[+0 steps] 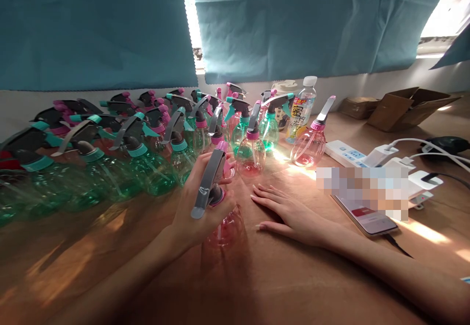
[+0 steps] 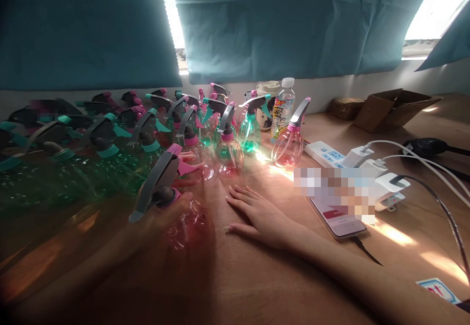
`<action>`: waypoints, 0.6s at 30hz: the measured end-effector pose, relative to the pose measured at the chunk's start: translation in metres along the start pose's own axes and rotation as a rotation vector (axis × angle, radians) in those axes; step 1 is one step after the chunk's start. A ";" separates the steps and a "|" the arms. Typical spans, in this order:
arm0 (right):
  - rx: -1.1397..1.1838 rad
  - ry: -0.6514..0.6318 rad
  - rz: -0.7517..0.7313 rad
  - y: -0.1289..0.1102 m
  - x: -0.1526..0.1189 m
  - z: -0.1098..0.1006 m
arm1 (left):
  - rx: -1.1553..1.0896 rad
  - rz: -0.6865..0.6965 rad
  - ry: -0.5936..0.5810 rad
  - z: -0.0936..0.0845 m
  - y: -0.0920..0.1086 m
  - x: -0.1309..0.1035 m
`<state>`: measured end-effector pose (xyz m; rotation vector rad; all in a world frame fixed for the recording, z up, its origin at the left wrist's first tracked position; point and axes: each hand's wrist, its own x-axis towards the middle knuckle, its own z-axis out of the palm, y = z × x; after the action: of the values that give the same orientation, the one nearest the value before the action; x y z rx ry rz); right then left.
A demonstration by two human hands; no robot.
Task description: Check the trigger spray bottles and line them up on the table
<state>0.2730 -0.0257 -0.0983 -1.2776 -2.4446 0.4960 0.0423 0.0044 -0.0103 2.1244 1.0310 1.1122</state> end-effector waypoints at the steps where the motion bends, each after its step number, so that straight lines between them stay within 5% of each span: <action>1: -0.002 -0.002 0.000 0.000 0.000 0.000 | 0.007 0.002 0.004 0.000 -0.001 0.000; 18: -0.006 -0.014 0.003 -0.001 0.000 -0.001 | -0.095 -0.002 -0.030 0.001 -0.002 0.003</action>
<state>0.2726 -0.0260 -0.0975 -1.2852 -2.4576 0.5006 0.0439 0.0081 -0.0112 2.0584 0.9476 1.1032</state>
